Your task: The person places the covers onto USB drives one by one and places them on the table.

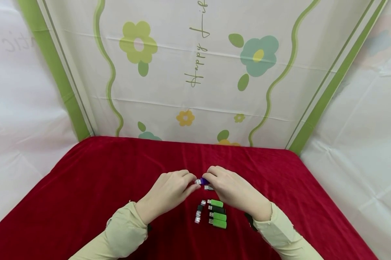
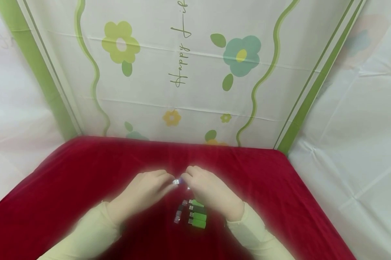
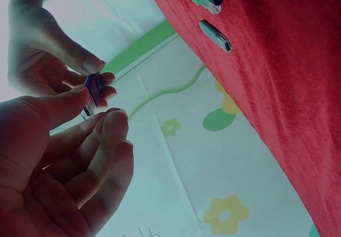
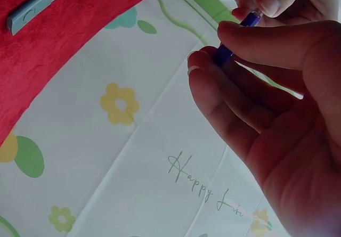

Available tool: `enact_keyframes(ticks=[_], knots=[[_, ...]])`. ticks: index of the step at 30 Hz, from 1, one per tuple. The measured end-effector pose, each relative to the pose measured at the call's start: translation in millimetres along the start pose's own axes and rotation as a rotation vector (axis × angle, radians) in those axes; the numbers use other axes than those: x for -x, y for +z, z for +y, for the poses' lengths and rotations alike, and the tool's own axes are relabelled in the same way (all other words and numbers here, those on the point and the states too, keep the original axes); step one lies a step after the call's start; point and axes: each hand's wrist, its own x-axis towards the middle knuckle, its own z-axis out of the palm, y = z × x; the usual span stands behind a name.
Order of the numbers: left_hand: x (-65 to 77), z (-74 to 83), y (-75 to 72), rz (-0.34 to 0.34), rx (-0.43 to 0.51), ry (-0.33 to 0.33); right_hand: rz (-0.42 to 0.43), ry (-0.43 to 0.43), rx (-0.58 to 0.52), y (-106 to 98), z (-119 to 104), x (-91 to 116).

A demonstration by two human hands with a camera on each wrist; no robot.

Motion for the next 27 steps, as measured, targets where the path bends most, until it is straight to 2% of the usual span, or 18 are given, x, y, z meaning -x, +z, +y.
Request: enact_keyframes(ticks=[12,20,27], knots=[[0.0,0.1,-0.8,-0.005,-0.004,-0.006,0.004,-0.012,0.01,-1.7,-2.1,-0.4],[0.6,0.7,-1.1,-0.021,0.001,-0.006,-0.034,0.002,-0.006,-1.8,-3.6,0.2],[1.0,-0.5,0.4,-0.024,-0.006,0.003,-0.025,-0.013,0.024,-0.9,-3.6,0.1]])
